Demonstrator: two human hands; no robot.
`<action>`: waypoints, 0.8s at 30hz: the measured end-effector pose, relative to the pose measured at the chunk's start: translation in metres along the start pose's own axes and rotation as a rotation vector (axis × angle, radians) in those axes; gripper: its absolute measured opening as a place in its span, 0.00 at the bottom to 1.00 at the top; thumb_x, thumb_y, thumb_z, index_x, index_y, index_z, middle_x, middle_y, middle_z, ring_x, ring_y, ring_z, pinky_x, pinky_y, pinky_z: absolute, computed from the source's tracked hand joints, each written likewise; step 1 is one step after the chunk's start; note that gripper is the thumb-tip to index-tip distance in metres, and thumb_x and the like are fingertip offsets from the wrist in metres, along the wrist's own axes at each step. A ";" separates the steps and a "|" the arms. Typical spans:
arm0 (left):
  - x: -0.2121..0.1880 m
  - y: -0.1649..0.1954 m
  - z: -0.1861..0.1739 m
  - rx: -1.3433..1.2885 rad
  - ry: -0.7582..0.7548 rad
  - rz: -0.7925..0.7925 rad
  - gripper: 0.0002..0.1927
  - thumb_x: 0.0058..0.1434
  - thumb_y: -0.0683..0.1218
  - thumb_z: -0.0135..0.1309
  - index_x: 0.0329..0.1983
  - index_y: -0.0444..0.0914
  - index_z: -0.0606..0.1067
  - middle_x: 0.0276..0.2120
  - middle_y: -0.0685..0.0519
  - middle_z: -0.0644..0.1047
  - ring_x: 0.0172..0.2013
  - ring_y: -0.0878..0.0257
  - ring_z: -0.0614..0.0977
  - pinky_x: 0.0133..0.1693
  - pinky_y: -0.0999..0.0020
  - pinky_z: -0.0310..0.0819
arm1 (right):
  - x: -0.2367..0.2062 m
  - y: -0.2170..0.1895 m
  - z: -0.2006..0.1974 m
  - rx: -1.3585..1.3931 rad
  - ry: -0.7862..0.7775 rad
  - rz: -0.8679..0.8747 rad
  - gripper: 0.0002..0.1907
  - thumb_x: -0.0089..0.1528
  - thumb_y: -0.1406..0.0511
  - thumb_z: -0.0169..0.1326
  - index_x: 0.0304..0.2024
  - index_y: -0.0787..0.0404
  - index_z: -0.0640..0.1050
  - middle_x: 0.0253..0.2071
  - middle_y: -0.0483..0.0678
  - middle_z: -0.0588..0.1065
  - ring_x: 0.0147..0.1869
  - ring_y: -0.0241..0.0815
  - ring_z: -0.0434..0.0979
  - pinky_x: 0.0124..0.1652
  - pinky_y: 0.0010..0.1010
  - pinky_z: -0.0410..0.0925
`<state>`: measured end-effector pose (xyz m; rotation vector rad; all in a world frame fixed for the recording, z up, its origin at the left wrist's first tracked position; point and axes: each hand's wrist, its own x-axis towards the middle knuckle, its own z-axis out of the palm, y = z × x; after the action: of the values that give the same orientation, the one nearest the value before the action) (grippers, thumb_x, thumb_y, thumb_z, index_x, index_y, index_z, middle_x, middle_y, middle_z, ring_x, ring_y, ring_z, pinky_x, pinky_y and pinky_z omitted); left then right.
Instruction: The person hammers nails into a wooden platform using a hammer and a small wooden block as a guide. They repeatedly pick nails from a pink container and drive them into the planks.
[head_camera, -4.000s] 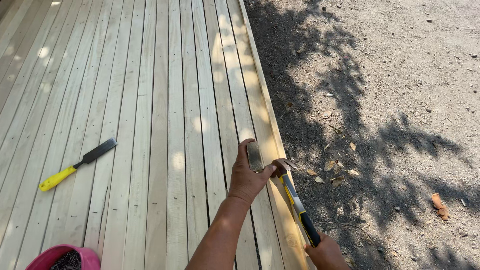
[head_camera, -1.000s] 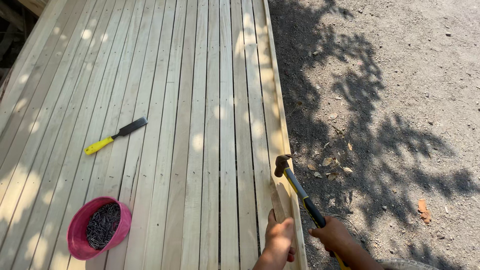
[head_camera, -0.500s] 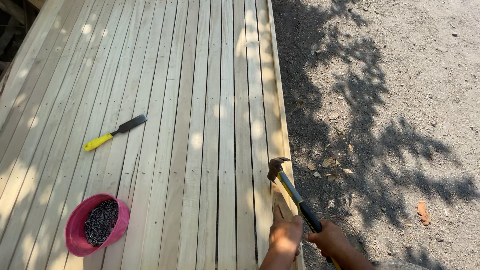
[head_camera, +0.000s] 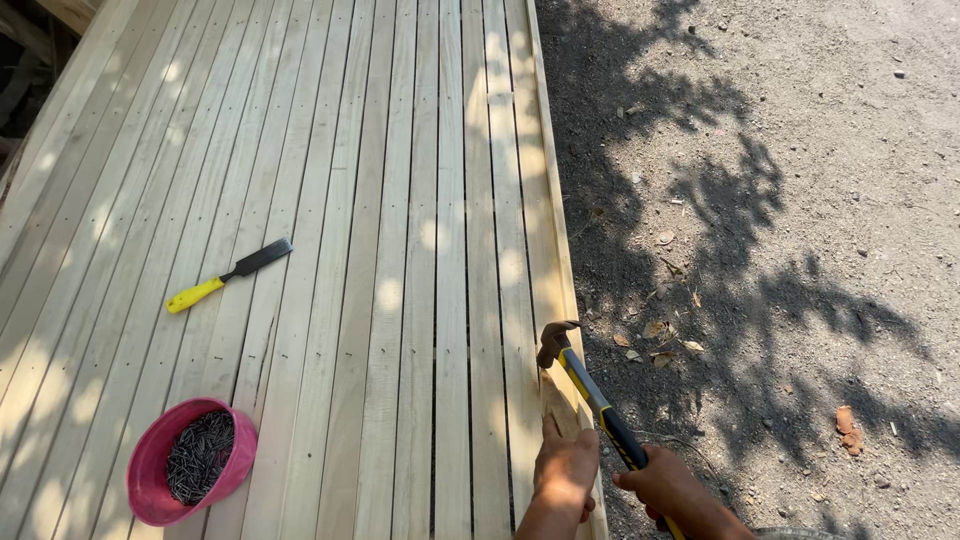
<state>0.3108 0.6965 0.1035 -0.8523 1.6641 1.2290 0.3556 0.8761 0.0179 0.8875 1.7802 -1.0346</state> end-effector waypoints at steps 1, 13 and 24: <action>0.000 -0.002 -0.001 0.012 -0.001 0.000 0.46 0.62 0.55 0.49 0.80 0.55 0.42 0.33 0.45 0.79 0.16 0.56 0.76 0.19 0.61 0.71 | 0.004 0.003 0.000 0.006 0.013 -0.016 0.21 0.60 0.61 0.67 0.49 0.64 0.74 0.18 0.47 0.70 0.16 0.41 0.69 0.20 0.34 0.64; 0.006 0.001 -0.005 -0.019 -0.017 0.010 0.39 0.61 0.56 0.50 0.75 0.54 0.54 0.27 0.48 0.75 0.14 0.57 0.74 0.15 0.61 0.65 | 0.039 0.027 0.012 0.164 -0.036 -0.108 0.21 0.55 0.67 0.71 0.43 0.69 0.74 0.16 0.49 0.68 0.15 0.44 0.68 0.18 0.37 0.62; 0.006 0.029 -0.008 0.107 -0.046 -0.023 0.42 0.61 0.52 0.55 0.76 0.52 0.50 0.30 0.49 0.77 0.16 0.58 0.77 0.16 0.63 0.70 | 0.037 0.007 0.032 0.113 -0.003 -0.048 0.19 0.53 0.67 0.71 0.41 0.72 0.79 0.23 0.50 0.76 0.25 0.44 0.76 0.30 0.35 0.69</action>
<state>0.2813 0.6969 0.1096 -0.7704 1.6629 1.1258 0.3581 0.8555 -0.0269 0.9153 1.7622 -1.1766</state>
